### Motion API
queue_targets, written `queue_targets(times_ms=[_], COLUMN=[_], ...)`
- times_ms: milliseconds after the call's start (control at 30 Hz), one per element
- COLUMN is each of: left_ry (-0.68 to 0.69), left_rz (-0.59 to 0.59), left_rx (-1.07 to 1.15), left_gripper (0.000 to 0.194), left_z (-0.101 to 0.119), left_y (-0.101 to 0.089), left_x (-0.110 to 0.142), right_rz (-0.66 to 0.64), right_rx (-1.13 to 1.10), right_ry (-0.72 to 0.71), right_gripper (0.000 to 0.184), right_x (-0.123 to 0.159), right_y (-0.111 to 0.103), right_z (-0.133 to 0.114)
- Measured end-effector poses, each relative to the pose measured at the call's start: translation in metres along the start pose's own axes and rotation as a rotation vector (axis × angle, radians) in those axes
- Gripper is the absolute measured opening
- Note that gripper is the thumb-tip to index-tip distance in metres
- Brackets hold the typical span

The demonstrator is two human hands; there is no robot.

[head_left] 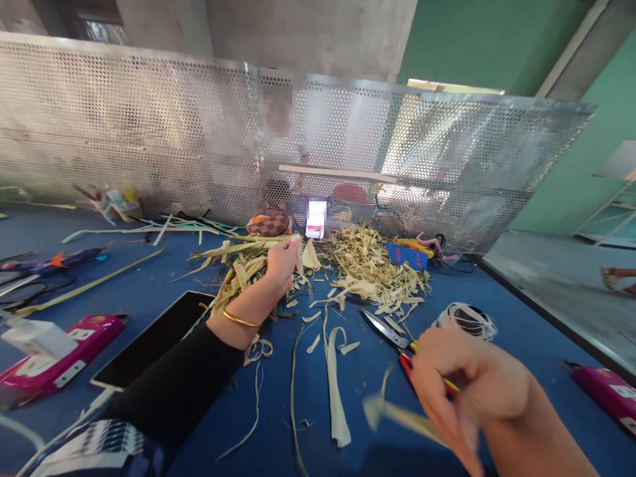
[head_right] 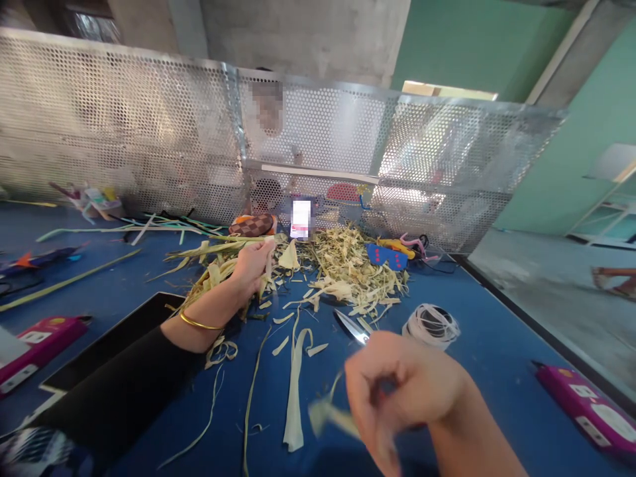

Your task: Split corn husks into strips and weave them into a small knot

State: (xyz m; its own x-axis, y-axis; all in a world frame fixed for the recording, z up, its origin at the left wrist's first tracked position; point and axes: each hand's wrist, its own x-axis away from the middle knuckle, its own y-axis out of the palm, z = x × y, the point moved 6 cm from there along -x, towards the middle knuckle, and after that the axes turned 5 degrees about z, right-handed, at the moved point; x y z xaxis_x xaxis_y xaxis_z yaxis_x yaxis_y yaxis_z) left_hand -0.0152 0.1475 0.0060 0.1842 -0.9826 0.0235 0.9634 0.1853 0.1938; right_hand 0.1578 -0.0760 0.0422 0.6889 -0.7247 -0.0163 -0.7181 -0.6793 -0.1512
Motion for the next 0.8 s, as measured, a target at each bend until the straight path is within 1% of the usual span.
queue_targets(times_ms=[33,67,100,133,167,200,267,300,333,367,400,467,533,567,633,733,800], left_ry=[0.006,0.012,0.014,0.006,-0.008,-0.026,-0.069,-0.098,-0.107,-0.117,-0.134,-0.133,-0.089,-0.054,0.015,0.108,0.115], left_rz=[0.014,0.016,0.004,-0.028,-0.083,-0.144,-0.296,-0.410,-0.483,-0.523,-0.559,-0.610,-0.638,-0.645,-0.659,-0.687,-0.730], left_rx=[-0.002,-0.006,-0.012,-0.019,-0.028,-0.034,-0.055,-0.082,-0.095,-0.098,-0.094,-0.104,-0.121,-0.135,-0.167,-0.225,-0.220], left_gripper=[0.022,0.022,0.020,0.018,0.016,0.014,0.012,0.014,0.015,0.016,0.016,0.014,0.013,0.013,0.015,0.015,0.016], left_z=[0.002,0.003,0.004,0.005,0.005,0.005,0.003,0.001,0.000,-0.001,-0.002,-0.003,-0.003,-0.002,-0.002,-0.002,-0.003], left_y=[-0.002,-0.003,-0.002,0.001,0.006,0.013,0.029,0.038,0.046,0.051,0.055,0.060,0.062,0.062,0.062,0.063,0.065], left_x=[-0.002,-0.002,0.000,0.004,0.010,0.019,0.042,0.056,0.069,0.080,0.091,0.106,0.114,0.116,0.117,0.117,0.119], right_rz=[-0.013,0.012,0.098,0.240,0.316,0.406,0.756,0.892,0.991,1.048,1.088,1.131,1.137,1.130,1.122,1.171,1.220], right_rx=[0.003,-0.003,-0.015,-0.039,-0.052,-0.066,-0.024,0.016,0.029,0.014,-0.004,-0.043,-0.072,-0.083,-0.088,-0.055,-0.037], right_ry=[-0.025,-0.097,-0.188,-0.253,-0.282,-0.293,-0.322,-0.309,-0.276,-0.252,-0.227,-0.174,-0.128,-0.113,-0.106,-0.133,-0.160], right_gripper=[0.031,0.036,0.041,0.045,0.045,0.041,0.029,0.023,0.018,0.016,0.014,0.022,0.034,0.037,0.032,0.018,0.015], right_x=[0.003,0.004,0.003,0.001,-0.003,-0.009,-0.015,-0.018,-0.021,-0.024,-0.026,-0.029,-0.032,-0.033,-0.034,-0.033,-0.030], right_y=[0.000,-0.001,-0.006,-0.014,-0.018,-0.024,-0.043,-0.050,-0.055,-0.058,-0.060,-0.061,-0.060,-0.059,-0.059,-0.062,-0.066], right_z=[-0.002,-0.007,-0.012,-0.015,-0.015,-0.014,-0.009,-0.005,0.001,0.006,0.011,0.018,0.022,0.023,0.025,0.027,0.028])
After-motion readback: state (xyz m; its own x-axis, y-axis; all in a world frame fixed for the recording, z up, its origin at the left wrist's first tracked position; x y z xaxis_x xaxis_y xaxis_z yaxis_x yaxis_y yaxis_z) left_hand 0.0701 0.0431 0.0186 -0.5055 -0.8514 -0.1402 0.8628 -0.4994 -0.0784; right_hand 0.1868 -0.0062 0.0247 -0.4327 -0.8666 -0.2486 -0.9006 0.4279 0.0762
